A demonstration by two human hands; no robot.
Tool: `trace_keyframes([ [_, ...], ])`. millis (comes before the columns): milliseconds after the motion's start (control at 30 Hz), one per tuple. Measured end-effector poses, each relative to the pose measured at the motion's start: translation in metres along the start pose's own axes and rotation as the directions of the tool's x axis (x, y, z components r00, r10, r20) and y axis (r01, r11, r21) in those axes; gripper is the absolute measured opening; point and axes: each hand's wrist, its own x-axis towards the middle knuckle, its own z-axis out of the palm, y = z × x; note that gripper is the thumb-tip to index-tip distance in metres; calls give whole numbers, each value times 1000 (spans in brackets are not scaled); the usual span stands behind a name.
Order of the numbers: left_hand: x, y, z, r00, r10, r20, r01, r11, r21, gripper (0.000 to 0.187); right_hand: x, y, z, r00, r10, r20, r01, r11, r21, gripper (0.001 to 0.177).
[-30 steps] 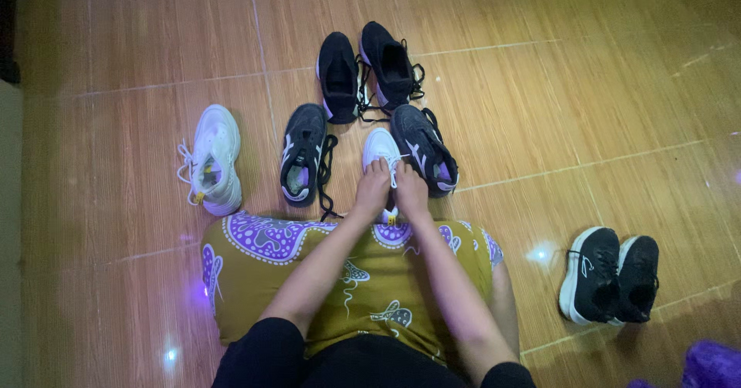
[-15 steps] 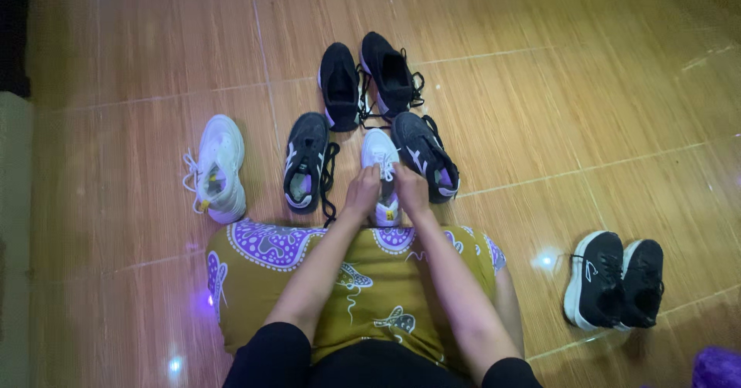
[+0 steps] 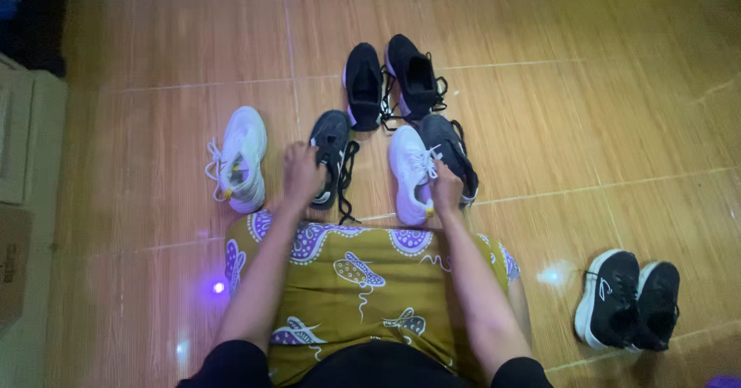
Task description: The person sits on the floor and unlaces a white sneaker, then re-laces it by threading the laces through the eyelets and tying a knot. They repeat the process on a second white sneaker and then begin unlacing a black sneaker.
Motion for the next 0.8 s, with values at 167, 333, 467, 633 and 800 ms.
trace_keyframes([
  [167, -1, -86, -41, 963, -244, -114, 268, 915, 301, 62, 16, 20, -10, 1000, 6, 24, -4, 998, -64, 26],
  [333, -2, -170, -69, 573, -759, 310, 742, 641, 196, 104, 27, 25, -18, 973, 96, 208, -88, 995, -45, 28],
  [467, -13, -211, -50, 532, -719, 447, 771, 630, 96, 71, 27, 20, -37, 961, 173, 215, -218, 955, 203, 52],
  [633, -11, -212, -51, 724, -665, 181, 652, 746, 136, 37, -17, -2, -69, 964, 267, 20, -249, 868, 431, 36],
  [800, 15, -143, -97, 887, -462, 6, 456, 877, 147, 34, -28, -20, -101, 908, 420, 1, -355, 767, 535, 24],
])
